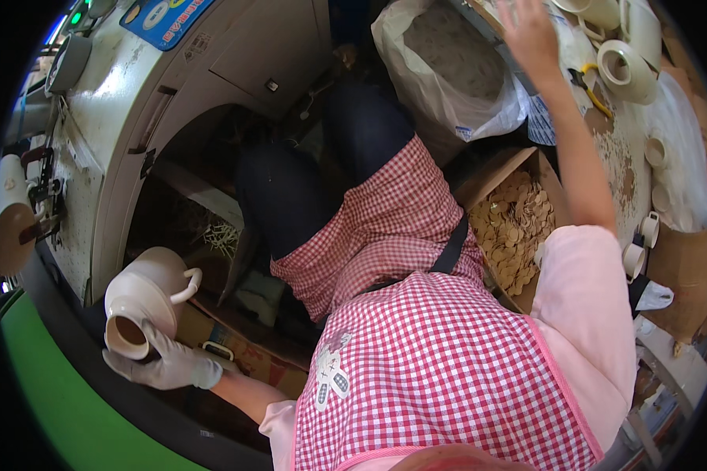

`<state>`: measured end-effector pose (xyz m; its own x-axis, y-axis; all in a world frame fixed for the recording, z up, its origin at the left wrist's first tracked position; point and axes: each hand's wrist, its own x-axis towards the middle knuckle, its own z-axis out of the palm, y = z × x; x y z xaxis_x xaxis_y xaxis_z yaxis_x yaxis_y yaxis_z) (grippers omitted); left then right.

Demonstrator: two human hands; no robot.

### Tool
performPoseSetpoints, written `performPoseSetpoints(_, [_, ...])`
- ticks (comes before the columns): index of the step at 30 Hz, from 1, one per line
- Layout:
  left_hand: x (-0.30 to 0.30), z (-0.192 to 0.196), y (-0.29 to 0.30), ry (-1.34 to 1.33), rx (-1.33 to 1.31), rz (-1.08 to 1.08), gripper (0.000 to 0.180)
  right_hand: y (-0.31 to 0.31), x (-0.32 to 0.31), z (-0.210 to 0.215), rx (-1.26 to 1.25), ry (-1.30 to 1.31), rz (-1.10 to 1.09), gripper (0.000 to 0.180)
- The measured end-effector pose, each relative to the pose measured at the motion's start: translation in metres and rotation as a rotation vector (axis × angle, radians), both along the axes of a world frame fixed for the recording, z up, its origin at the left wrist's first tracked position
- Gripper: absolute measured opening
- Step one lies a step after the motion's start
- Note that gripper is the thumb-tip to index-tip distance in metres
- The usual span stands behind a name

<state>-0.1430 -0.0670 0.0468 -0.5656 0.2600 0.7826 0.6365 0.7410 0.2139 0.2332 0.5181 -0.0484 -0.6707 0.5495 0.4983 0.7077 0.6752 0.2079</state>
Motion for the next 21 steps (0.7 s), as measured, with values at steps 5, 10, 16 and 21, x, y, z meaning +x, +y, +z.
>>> performPoseSetpoints(5, [0.029, 0.015, 0.037, -0.124, 0.023, -0.085, 0.073, 0.009, -0.071, -0.138, -0.755, 0.051, -0.105, 0.034])
performPoseSetpoints(10, [0.061, 0.015, 0.081, -0.459, 0.023, -0.318, 0.085, 0.116, -0.057, -0.261, -0.225, 0.018, -0.057, 0.042])
performPoseSetpoints(16, [0.075, 0.013, 0.097, -0.582, -0.05, -0.387, 0.112, 0.03, -0.039, -0.203, -0.61, 0.342, -0.146, 0.042])
performPoseSetpoints(21, [0.074, 0.0, 0.107, -0.536, -0.04, -0.612, 0.114, -0.141, -0.108, -0.025, -1.559, 1.033, 0.321, 0.038])
